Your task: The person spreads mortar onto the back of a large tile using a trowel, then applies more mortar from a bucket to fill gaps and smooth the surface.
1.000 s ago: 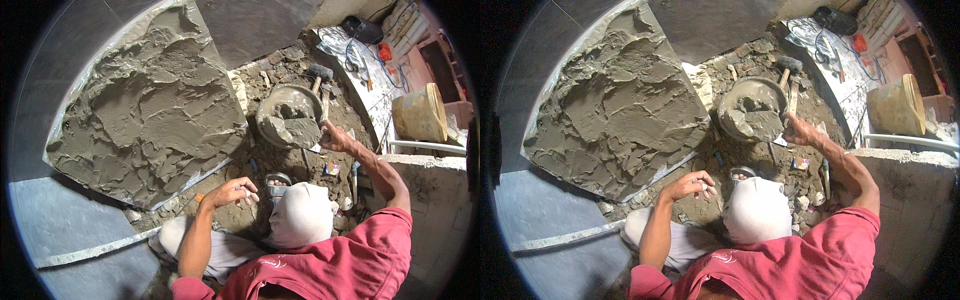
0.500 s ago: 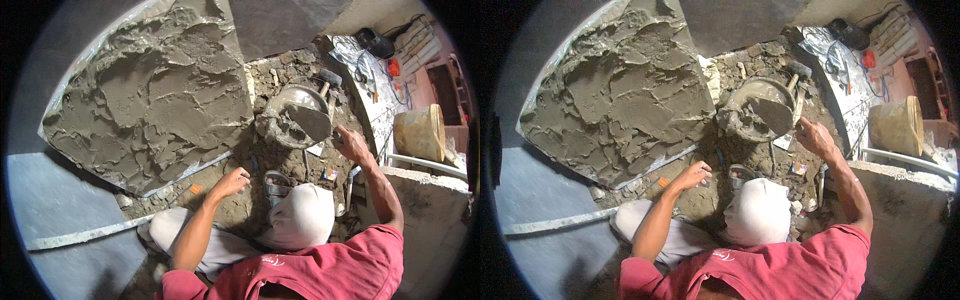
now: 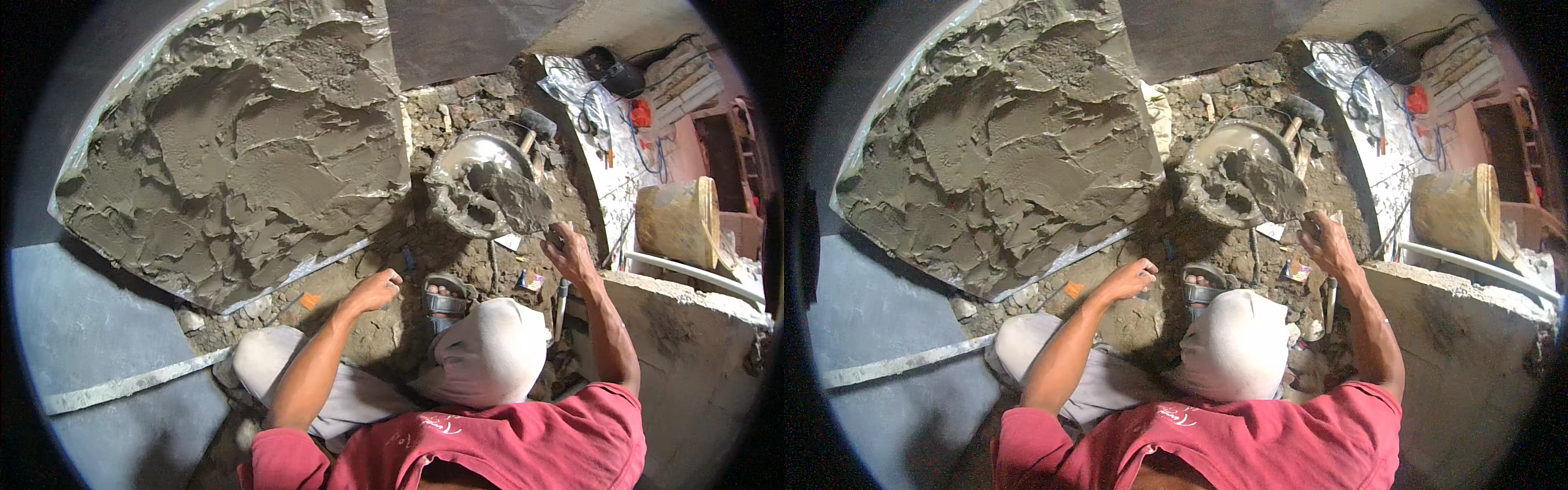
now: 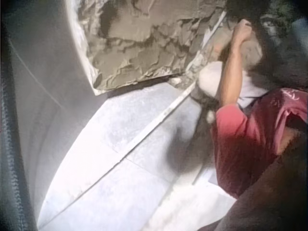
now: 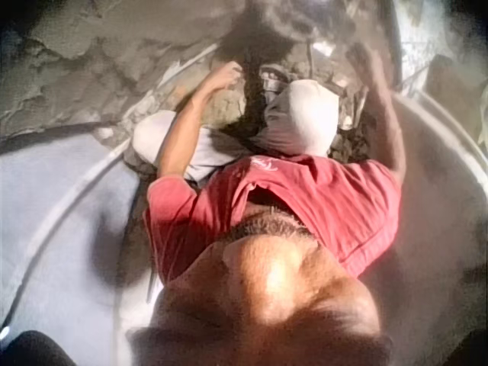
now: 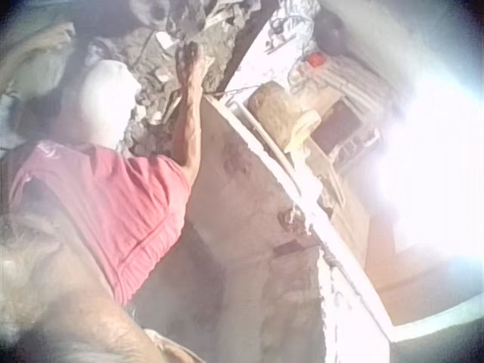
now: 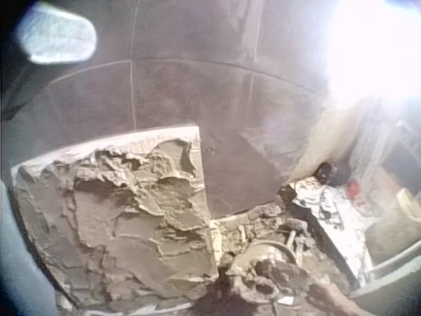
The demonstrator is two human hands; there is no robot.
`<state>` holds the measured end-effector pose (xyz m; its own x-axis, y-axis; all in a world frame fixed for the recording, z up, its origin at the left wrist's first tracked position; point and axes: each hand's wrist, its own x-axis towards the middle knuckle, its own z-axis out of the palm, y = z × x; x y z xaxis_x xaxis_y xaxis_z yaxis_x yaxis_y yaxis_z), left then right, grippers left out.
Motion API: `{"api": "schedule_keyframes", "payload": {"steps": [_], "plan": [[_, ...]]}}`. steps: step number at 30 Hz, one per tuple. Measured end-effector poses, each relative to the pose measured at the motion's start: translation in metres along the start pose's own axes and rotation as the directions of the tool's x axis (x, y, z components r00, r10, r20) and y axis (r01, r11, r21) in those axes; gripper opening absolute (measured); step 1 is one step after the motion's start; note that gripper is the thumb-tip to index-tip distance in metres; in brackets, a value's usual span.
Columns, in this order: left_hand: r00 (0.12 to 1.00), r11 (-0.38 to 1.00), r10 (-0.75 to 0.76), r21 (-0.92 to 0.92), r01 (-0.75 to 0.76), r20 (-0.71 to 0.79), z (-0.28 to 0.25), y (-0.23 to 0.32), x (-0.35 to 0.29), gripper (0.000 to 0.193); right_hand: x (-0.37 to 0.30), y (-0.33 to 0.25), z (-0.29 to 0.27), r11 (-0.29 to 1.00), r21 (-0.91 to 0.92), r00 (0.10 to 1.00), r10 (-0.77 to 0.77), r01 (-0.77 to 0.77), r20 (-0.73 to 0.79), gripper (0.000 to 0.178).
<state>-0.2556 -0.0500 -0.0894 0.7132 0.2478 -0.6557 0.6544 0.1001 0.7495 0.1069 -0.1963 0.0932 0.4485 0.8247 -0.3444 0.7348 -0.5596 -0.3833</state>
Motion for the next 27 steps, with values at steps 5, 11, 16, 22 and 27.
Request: {"api": "schedule_keyframes", "payload": {"steps": [5, 11, 16, 22, 27], "plan": [[0.992, 0.968, -0.114, -0.22, 0.124, 0.059, -0.007, 0.031, 0.001, 0.034, -0.006, -0.008, 0.01, 0.98, 0.156, 0.989, 0.113, -0.127, 0.097, 0.034], [0.998, 0.879, 0.046, -0.473, -0.056, -0.032, -0.002, 0.035, 0.004, 0.034, 0.006, 0.002, -0.015, 0.966, 0.219, 0.985, 0.113, -0.14, 0.13, 0.034], [0.891, 0.828, 0.169, -0.43, -0.36, -0.422, -0.027, 0.065, 0.014, 0.025, 0.026, -0.017, -0.066, 0.998, 0.023, 0.985, -0.063, 0.06, 0.163, 0.022], [0.607, 0.758, 0.571, 0.071, -0.648, -0.552, -0.078, 0.227, 0.084, 0.027, 0.034, -0.005, -0.066, 0.981, 0.068, 0.875, 0.132, -0.183, 0.465, 0.034], [0.753, 0.836, 0.515, 0.434, -0.336, -0.41, -0.107, 0.269, 0.155, 0.038, 0.031, 0.019, -0.045, 0.997, 0.074, 0.898, -0.003, -0.033, 0.44, 0.042]]}}
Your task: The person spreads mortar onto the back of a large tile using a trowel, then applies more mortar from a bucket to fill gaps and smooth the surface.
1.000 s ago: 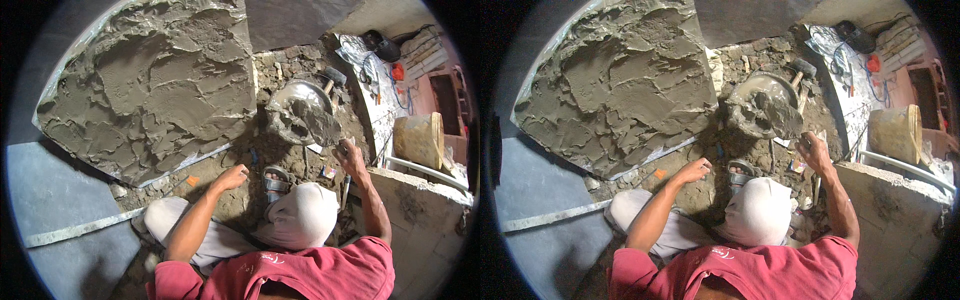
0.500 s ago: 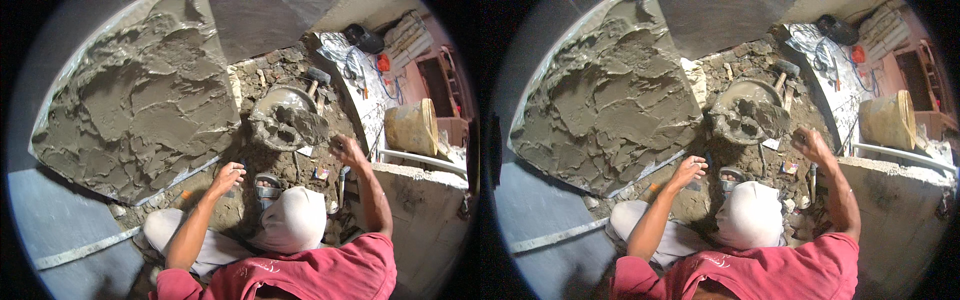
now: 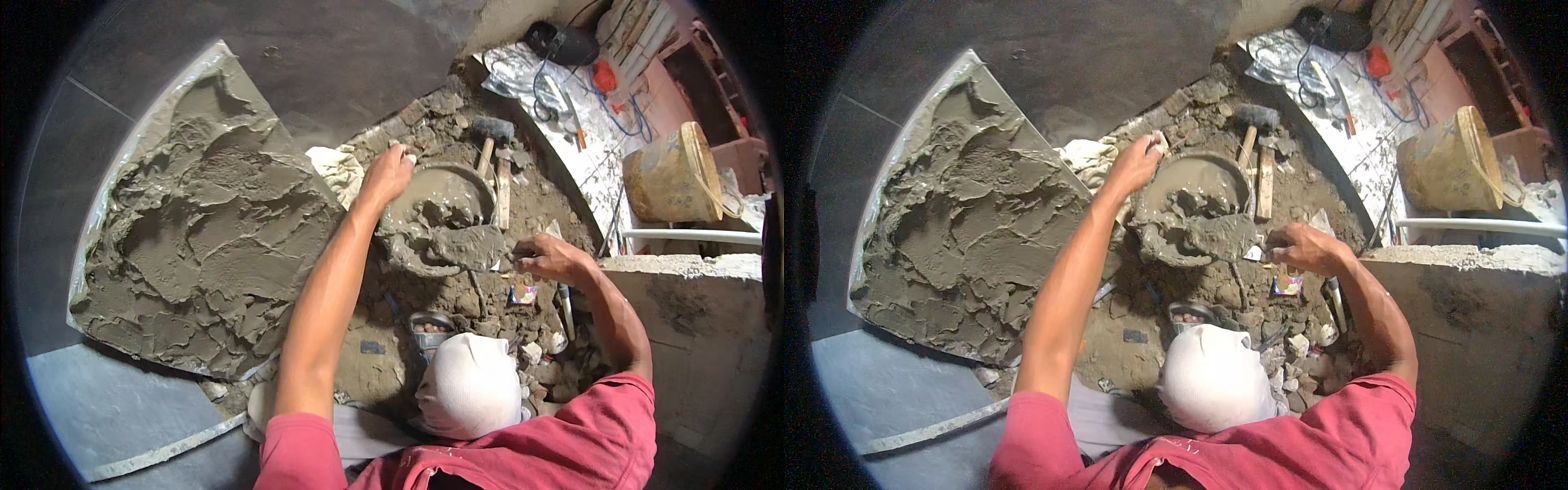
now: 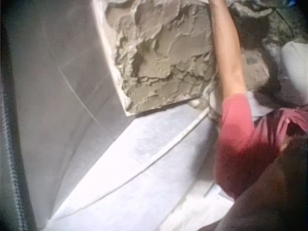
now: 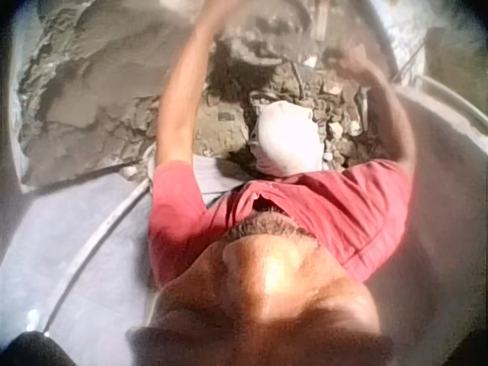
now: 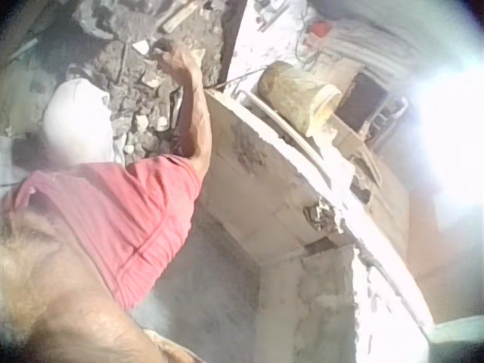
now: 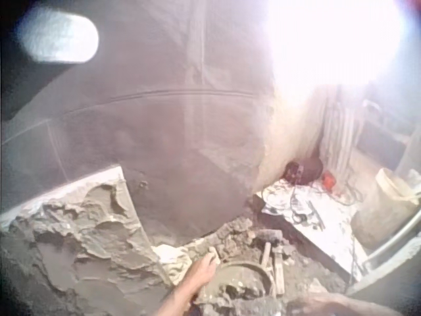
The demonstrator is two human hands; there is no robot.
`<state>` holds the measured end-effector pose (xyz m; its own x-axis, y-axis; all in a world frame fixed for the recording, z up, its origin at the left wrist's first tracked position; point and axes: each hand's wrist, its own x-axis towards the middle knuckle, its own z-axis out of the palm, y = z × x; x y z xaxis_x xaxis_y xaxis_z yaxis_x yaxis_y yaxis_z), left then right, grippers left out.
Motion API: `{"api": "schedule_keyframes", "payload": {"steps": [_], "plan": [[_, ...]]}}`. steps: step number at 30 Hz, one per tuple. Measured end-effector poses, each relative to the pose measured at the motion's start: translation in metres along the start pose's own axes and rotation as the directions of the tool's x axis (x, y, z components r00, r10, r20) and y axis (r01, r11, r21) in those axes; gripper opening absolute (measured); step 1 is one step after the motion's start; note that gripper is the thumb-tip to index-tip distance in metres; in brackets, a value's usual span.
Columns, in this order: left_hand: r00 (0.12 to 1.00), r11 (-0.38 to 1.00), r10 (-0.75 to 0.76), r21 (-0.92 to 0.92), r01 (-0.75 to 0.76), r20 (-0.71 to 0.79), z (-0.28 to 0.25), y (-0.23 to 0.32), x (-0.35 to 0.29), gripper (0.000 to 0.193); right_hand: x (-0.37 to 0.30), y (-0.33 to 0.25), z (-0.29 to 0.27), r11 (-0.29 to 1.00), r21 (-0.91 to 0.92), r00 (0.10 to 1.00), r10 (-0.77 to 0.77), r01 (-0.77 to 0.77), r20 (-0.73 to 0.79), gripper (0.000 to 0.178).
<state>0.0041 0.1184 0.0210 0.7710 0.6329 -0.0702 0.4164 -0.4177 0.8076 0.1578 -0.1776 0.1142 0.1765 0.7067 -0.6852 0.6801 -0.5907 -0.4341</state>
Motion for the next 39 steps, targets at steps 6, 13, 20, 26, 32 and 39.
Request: {"api": "schedule_keyframes", "payload": {"steps": [6, 13, 20, 26, 32, 39], "plan": [[0.991, 0.984, -0.128, -0.133, 0.122, -0.04, -0.004, 0.016, -0.029, 0.043, -0.021, -0.004, -0.007, 0.987, -0.09, 0.977, -0.144, 0.131, -0.158, 0.029], [0.957, 0.79, -0.154, -0.612, -0.03, -0.246, -0.011, -0.024, -0.184, 0.031, -0.026, -0.001, 0.045, 0.959, -0.02, 0.912, -0.276, 0.284, -0.303, 0.034], [0.929, 0.611, -0.356, -0.777, 0.152, -0.098, 0.031, -0.07, -0.251, 0.028, -0.036, -0.07, 0.069, 0.79, -0.613, 0.934, -0.225, 0.008, -0.278, 0.027], [0.882, 0.39, -0.47, -0.888, 0.244, 0.037, 0.017, -0.078, -0.265, 0.026, -0.084, -0.109, 0.03, 0.428, -0.901, 0.992, 0.07, 0.065, 0.105, 0.031], [0.882, 0.329, -0.471, -0.924, 0.195, 0.018, -0.006, -0.082, -0.287, 0.025, -0.131, -0.105, 0.034, 0.739, -0.662, 0.953, -0.275, 0.126, -0.125, 0.031], [0.891, 0.263, -0.45, -0.943, 0.204, 0.067, -0.01, -0.069, -0.293, 0.024, -0.01, -0.061, 0.195, 0.963, -0.235, 0.956, -0.188, 0.134, -0.224, 0.031]]}}
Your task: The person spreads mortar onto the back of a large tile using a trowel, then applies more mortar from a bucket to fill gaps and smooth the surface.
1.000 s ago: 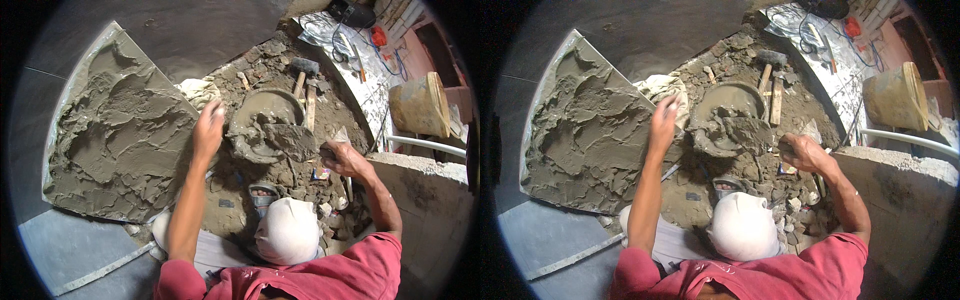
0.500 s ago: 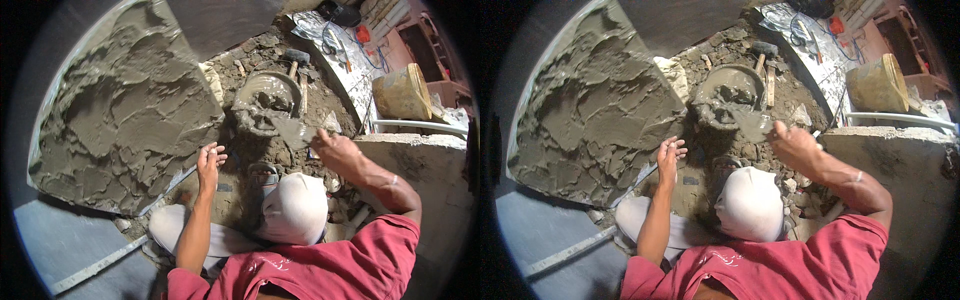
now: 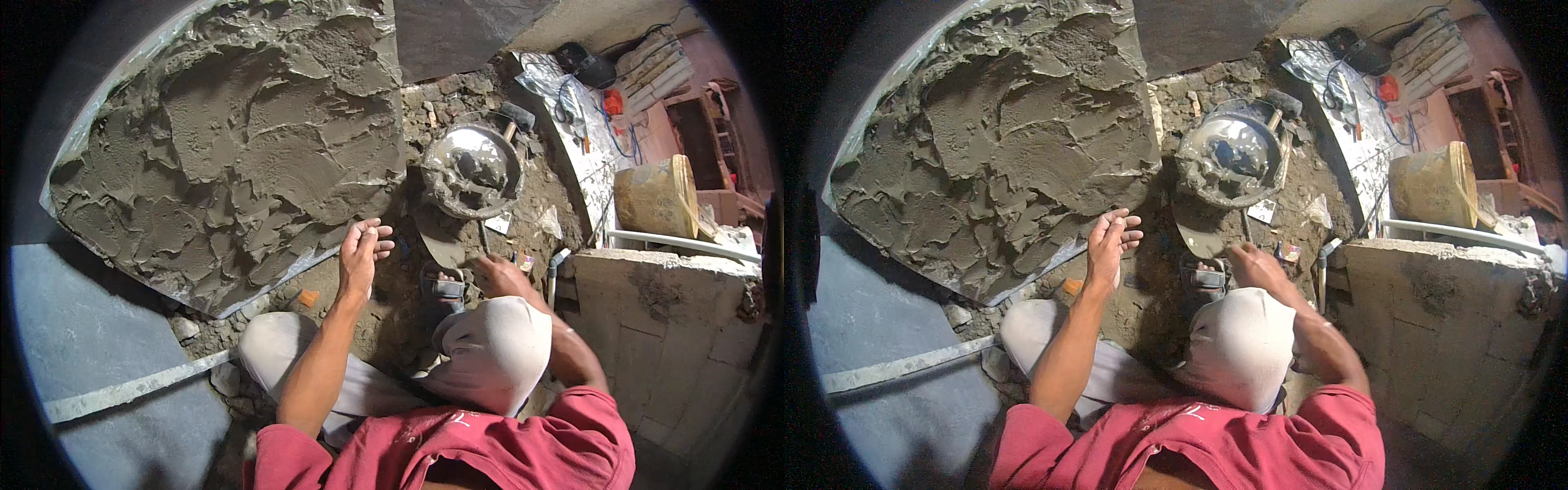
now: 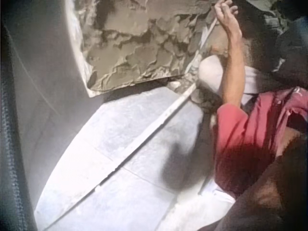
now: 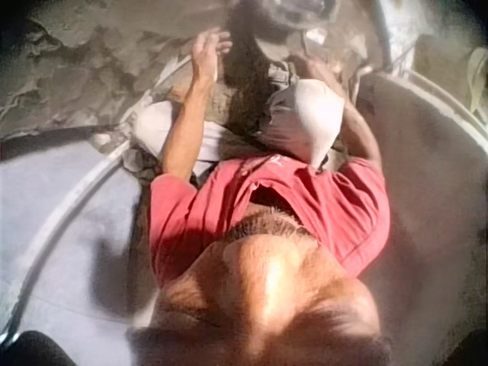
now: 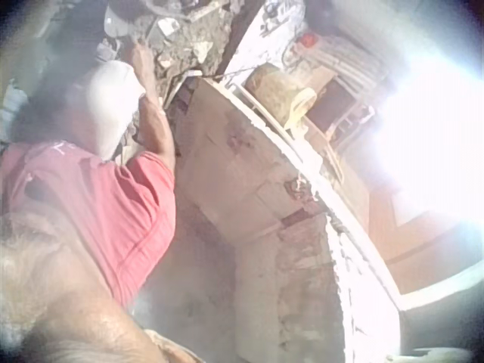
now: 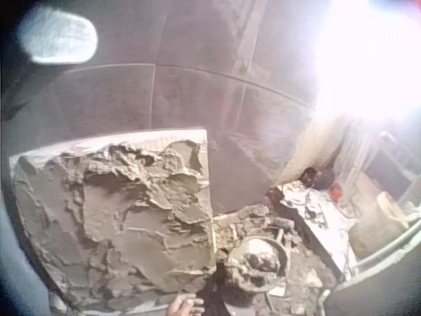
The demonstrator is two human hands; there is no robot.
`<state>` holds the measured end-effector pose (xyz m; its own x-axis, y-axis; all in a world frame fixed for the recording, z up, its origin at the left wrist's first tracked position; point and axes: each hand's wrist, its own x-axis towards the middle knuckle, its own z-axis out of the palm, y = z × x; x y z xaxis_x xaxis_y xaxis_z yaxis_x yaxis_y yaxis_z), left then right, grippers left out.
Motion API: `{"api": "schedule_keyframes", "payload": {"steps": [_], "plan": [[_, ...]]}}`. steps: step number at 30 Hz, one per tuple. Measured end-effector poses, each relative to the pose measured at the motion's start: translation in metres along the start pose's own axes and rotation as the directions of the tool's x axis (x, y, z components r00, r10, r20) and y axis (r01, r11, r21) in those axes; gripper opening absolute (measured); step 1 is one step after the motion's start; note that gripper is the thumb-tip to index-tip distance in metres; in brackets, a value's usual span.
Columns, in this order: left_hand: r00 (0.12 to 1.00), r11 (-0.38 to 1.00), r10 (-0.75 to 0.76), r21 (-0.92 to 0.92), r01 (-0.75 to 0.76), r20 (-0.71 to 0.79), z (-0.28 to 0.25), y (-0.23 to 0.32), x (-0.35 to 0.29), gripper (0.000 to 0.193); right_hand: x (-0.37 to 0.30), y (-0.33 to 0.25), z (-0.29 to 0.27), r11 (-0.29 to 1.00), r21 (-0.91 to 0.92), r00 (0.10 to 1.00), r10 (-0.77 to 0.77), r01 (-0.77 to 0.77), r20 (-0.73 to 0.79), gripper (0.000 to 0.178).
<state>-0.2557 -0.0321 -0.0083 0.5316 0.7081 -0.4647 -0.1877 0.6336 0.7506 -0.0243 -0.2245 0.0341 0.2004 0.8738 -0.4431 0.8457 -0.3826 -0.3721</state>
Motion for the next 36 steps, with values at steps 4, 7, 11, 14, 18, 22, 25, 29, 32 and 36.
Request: {"api": "schedule_keyframes", "payload": {"steps": [4, 7, 11, 14, 18, 22, 25, 29, 32, 36], "plan": [[0.999, 1.0, -0.028, -0.015, 0.028, -0.02, -0.004, 0.002, -0.004, 0.023, 0.018, -0.031, 0.004, 0.989, -0.111, 0.989, 0.087, -0.1, -0.118, 0.031], [1.0, 0.999, -0.012, -0.035, 0.011, -0.024, -0.009, 0.005, -0.002, 0.022, 0.012, -0.042, -0.021, 0.992, -0.078, 0.986, 0.086, -0.098, -0.142, 0.033], [0.999, 0.998, -0.026, -0.05, 0.024, -0.03, -0.012, 0.004, 0.001, 0.022, -0.004, -0.038, -0.051, 0.997, 0.077, 0.992, 0.034, -0.024, -0.118, 0.035], [0.998, 0.998, -0.042, -0.042, 0.04, -0.039, -0.015, 0.004, 0.004, 0.023, -0.012, -0.032, -0.058, 0.983, 0.182, 0.995, 0.046, -0.03, -0.085, 0.038], [0.998, 0.998, -0.061, 0.007, 0.061, -0.029, -0.018, -0.002, 0.007, 0.024, -0.014, -0.006, -0.088, 0.629, 0.728, 0.925, 0.379, -0.274, 0.021, 0.043], [0.994, 0.992, -0.106, 0.066, 0.106, -0.002, -0.016, -0.006, 0.019, 0.025, -0.025, -0.005, -0.102, 0.526, 0.824, 0.902, 0.43, -0.211, -0.043, 0.045], [0.991, 0.986, -0.133, 0.1, 0.134, -0.016, -0.013, -0.013, 0.022, 0.025, -0.024, -0.009, -0.096, 0.818, 0.536, 0.972, 0.236, -0.21, 0.022, 0.037], [0.991, 0.985, -0.137, 0.101, 0.136, -0.002, -0.008, -0.014, 0.026, 0.025, -0.01, -0.02, -0.078, 0.995, 0.072, 0.991, -0.061, 0.069, -0.119, 0.041], [0.991, 0.986, -0.136, 0.098, 0.136, -0.007, -0.01, -0.013, 0.025, 0.025, 0.005, -0.042, -0.08, 0.956, 0.287, 0.998, 0.066, -0.06, -0.012, 0.035], [0.993, 0.989, -0.115, 0.09, 0.116, -0.013, -0.011, -0.009, 0.023, 0.025, 0.024, -0.056, -0.092, 0.755, 0.561, 0.939, 0.309, -0.34, 0.153, 0.035]]}}
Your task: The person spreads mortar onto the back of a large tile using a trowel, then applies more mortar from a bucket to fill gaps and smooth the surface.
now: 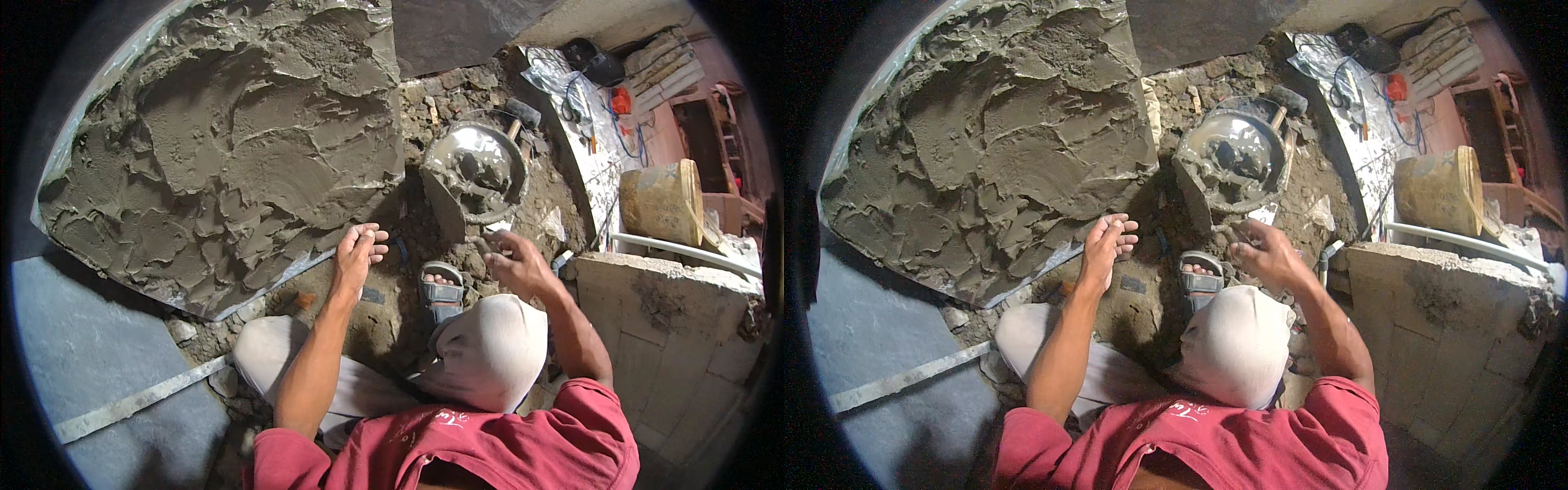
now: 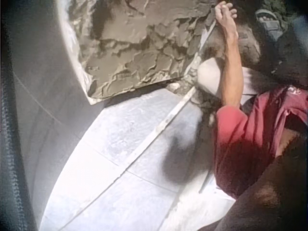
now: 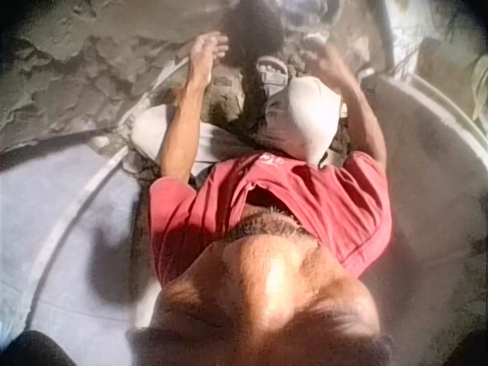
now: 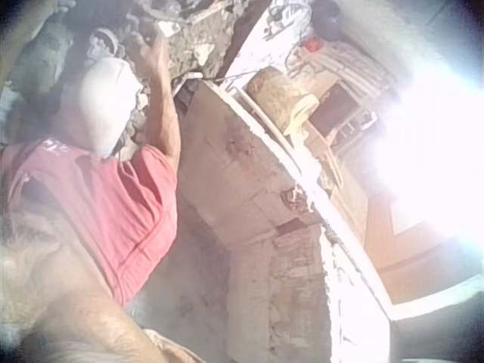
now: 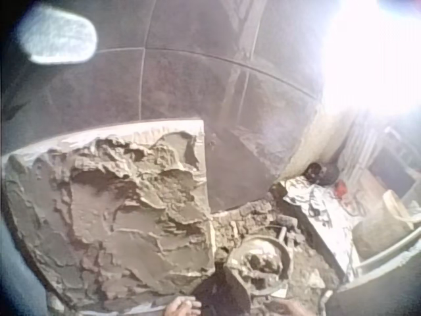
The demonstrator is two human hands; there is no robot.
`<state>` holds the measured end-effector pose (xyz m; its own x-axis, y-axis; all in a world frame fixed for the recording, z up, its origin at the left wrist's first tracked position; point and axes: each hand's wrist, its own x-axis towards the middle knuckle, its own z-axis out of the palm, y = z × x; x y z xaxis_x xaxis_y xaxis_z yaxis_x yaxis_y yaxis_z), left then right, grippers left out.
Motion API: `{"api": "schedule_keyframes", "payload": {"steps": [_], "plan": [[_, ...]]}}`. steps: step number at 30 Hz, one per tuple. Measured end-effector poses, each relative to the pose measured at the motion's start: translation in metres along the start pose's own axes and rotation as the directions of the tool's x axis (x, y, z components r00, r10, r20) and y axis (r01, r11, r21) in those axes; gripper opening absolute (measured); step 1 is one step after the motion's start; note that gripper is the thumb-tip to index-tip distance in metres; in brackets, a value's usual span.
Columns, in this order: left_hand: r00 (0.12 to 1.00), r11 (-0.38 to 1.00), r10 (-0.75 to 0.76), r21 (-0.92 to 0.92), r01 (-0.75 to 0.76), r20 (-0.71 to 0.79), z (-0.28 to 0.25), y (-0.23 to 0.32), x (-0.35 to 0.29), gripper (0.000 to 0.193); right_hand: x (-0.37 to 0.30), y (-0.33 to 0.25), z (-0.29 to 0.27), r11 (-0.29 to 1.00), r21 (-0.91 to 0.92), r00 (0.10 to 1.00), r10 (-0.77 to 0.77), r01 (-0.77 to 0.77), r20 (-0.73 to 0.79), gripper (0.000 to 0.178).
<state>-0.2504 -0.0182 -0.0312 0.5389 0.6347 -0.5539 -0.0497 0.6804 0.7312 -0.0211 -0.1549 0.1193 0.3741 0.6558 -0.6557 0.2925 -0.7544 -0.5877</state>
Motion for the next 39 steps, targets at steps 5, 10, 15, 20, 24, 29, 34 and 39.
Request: {"api": "schedule_keyframes", "payload": {"steps": [5, 10, 15, 20, 24, 29, 34, 39], "plan": [[1.0, 1.0, 0.009, -0.026, -0.009, -0.005, -0.003, 0.01, -0.008, 0.025, 0.007, 0.015, -0.038, 0.999, 0.019, 0.999, -0.039, 0.039, -0.018, 0.046], [0.999, 0.998, 0.039, -0.053, -0.04, -0.019, -0.01, 0.016, -0.016, 0.025, -0.024, 0.005, -0.071, 0.993, -0.118, 0.988, -0.006, -0.013, -0.156, 0.045], [0.998, 0.999, 0.038, 0.013, -0.038, 0.041, -0.005, 0.01, -0.012, 0.025, 0.006, -0.033, -0.112, 0.569, -0.774, 0.928, -0.366, 0.28, 0.067, 0.039], [1.0, 0.996, 0.015, 0.093, -0.018, 0.026, 0.0, 0.012, -0.013, 0.027, 0.074, -0.102, -0.102, -0.05, -0.972, 0.884, -0.407, 0.23, 0.23, 0.011], [0.999, 1.0, 0.006, 0.015, -0.006, 0.04, 0.001, 0.007, -0.009, 0.026, 0.112, -0.148, -0.06, -0.451, -0.816, 0.853, -0.193, 0.362, 0.485, 0.018], [1.0, 0.996, -0.002, 0.088, 0.001, 0.013, 0.005, 0.012, -0.011, 0.026, 0.14, -0.138, -0.05, -0.581, -0.646, 0.742, -0.103, 0.495, 0.662, 0.01], [1.0, 0.999, 0.022, 0.042, -0.022, 0.016, 0.002, 0.011, -0.014, 0.027, 0.157, -0.099, -0.081, -0.539, -0.641, 0.711, -0.105, 0.547, 0.695, 0.01], [1.0, 0.999, 0.008, 0.053, -0.009, 0.019, 0.002, 0.008, -0.01, 0.025, 0.17, -0.058, -0.113, -0.345, -0.75, 0.722, -0.234, 0.565, 0.651, 0.012]]}}
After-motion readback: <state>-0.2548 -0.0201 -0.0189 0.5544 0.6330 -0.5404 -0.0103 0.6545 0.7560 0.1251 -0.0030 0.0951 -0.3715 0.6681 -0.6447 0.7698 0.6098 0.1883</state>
